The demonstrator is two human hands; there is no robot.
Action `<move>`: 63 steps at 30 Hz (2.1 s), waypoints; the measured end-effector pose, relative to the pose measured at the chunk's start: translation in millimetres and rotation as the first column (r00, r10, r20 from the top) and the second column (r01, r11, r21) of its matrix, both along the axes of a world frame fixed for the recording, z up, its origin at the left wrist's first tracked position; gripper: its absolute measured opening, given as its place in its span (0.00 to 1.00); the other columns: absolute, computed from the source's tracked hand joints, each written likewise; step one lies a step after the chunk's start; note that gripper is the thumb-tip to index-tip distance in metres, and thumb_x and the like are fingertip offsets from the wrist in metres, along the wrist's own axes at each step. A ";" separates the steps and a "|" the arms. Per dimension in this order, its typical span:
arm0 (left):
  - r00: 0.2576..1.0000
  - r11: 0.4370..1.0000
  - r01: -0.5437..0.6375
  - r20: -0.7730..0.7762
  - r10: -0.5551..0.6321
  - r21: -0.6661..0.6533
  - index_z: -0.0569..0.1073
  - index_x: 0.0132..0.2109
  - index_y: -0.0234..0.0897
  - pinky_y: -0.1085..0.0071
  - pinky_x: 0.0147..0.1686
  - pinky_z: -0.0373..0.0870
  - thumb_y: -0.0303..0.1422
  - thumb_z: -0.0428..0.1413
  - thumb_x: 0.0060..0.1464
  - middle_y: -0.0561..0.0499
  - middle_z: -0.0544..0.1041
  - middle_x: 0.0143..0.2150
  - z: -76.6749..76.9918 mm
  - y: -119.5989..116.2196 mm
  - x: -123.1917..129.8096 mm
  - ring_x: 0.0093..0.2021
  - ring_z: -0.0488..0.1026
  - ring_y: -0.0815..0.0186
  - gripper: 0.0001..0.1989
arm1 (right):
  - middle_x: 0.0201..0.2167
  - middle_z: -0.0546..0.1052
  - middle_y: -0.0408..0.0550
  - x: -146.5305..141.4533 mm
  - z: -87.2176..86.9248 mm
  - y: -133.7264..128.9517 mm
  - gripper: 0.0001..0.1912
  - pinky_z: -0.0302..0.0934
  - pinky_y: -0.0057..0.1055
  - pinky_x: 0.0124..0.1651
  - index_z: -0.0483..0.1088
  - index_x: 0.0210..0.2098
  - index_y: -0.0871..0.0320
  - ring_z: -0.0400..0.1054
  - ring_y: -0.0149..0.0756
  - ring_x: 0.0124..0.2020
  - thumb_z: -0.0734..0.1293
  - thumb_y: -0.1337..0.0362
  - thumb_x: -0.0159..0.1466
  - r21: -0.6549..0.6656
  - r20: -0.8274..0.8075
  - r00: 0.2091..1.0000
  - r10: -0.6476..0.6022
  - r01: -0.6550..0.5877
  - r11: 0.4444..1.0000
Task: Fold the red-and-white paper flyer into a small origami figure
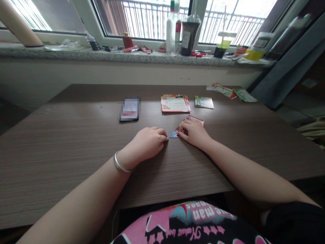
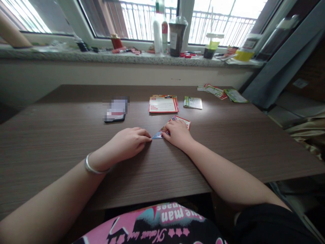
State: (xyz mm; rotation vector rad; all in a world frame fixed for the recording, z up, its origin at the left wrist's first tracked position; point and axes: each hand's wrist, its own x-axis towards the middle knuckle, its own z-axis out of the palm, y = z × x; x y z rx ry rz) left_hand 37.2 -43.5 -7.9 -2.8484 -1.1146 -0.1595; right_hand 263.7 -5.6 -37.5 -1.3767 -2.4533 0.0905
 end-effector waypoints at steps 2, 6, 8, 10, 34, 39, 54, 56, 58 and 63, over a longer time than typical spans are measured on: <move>1.000 1.000 -0.006 0.015 0.006 -0.013 0.80 0.43 0.41 0.66 0.47 0.72 0.27 0.49 0.58 0.49 0.79 0.44 -1.0 2.8 -3.3 0.44 0.75 0.62 0.14 | 0.38 0.77 0.50 0.4 0.1 -0.3 0.10 0.55 0.40 0.49 0.72 0.30 0.56 0.65 0.42 0.44 0.65 0.57 0.63 -0.003 -0.003 1.000 0.003 -0.003 1.000; 0.997 0.999 -0.029 0.075 0.031 -0.026 0.77 0.44 0.38 0.67 0.49 0.72 0.26 0.50 0.58 0.48 0.79 0.44 -3.9 8.3 -10.5 0.46 0.75 0.63 0.12 | 0.38 0.77 0.50 0.0 1.6 -1.9 0.10 0.55 0.40 0.49 0.72 0.30 0.56 0.66 0.42 0.43 0.65 0.58 0.63 -0.002 -0.007 1.000 0.008 -0.008 1.000; 0.991 1.000 -0.011 0.130 0.014 -0.027 0.76 0.47 0.38 0.66 0.51 0.71 0.26 0.49 0.59 0.48 0.78 0.48 -6.5 10.8 -12.2 0.48 0.75 0.64 0.14 | 0.37 0.77 0.50 -0.4 2.0 -2.4 0.10 0.56 0.40 0.50 0.72 0.30 0.56 0.66 0.42 0.43 0.65 0.58 0.63 0.006 -0.005 1.000 0.004 -0.004 1.000; 0.981 0.998 0.050 0.187 -0.043 -0.033 0.73 0.52 0.39 0.65 0.54 0.70 0.26 0.49 0.60 0.48 0.76 0.54 -10.3 12.9 -12.0 0.52 0.73 0.65 0.16 | 0.37 0.77 0.50 -0.9 1.8 -2.3 0.09 0.56 0.41 0.51 0.72 0.30 0.56 0.66 0.42 0.43 0.65 0.58 0.63 0.021 -0.004 1.000 0.018 -0.017 1.000; 0.998 0.998 0.005 0.056 -0.008 0.056 0.73 0.54 0.36 0.62 0.53 0.71 0.31 0.50 0.62 0.45 0.77 0.51 -13.1 -1.4 2.0 0.52 0.73 0.60 0.16 | 0.49 0.77 0.52 -3.6 6.4 -18.0 0.17 0.62 0.40 0.52 0.74 0.52 0.55 0.68 0.43 0.49 0.59 0.65 0.68 0.099 0.157 0.925 0.345 -0.362 0.927; 0.999 0.998 -0.012 0.047 0.009 0.064 0.73 0.53 0.35 0.62 0.52 0.71 0.31 0.50 0.61 0.44 0.77 0.50 -11.9 -3.8 5.1 0.52 0.72 0.59 0.15 | 0.51 0.76 0.51 -6.9 8.7 -25.3 0.17 0.61 0.39 0.54 0.73 0.52 0.55 0.68 0.43 0.51 0.59 0.67 0.68 0.091 0.151 0.944 0.293 -0.308 0.947; 0.999 0.999 -0.027 0.034 0.025 0.041 0.73 0.53 0.34 0.60 0.53 0.71 0.30 0.49 0.62 0.43 0.77 0.50 -10.5 -4.9 5.8 0.52 0.72 0.58 0.15 | 0.53 0.75 0.50 -7.9 10.6 -30.5 0.17 0.62 0.39 0.54 0.72 0.52 0.57 0.68 0.45 0.52 0.58 0.66 0.68 0.083 0.177 0.948 0.265 -0.283 0.956; 0.999 0.999 -0.029 0.034 0.028 0.035 0.73 0.52 0.34 0.61 0.53 0.71 0.30 0.49 0.62 0.43 0.77 0.50 -10.3 -5.1 5.5 0.52 0.72 0.58 0.14 | 0.54 0.75 0.50 -7.6 10.0 -29.9 0.18 0.62 0.39 0.55 0.72 0.53 0.57 0.67 0.45 0.53 0.58 0.66 0.68 0.074 0.167 0.948 0.271 -0.286 0.955; 0.999 0.999 -0.027 0.037 0.025 0.034 0.73 0.52 0.34 0.61 0.53 0.71 0.31 0.49 0.62 0.43 0.77 0.49 -10.3 -4.9 5.1 0.52 0.72 0.58 0.14 | 0.55 0.74 0.50 -7.1 8.8 -28.7 0.18 0.61 0.40 0.57 0.72 0.53 0.57 0.66 0.45 0.55 0.58 0.66 0.67 0.073 0.158 0.948 0.278 -0.292 0.954; 0.999 1.000 -0.001 0.032 0.000 0.025 0.73 0.50 0.36 0.61 0.54 0.71 0.31 0.49 0.63 0.45 0.77 0.48 -10.4 -3.3 3.8 0.51 0.73 0.59 0.13 | 0.55 0.74 0.50 -5.8 4.7 -24.4 0.17 0.61 0.40 0.58 0.72 0.52 0.58 0.66 0.44 0.56 0.60 0.67 0.66 0.087 0.144 0.938 0.314 -0.328 0.941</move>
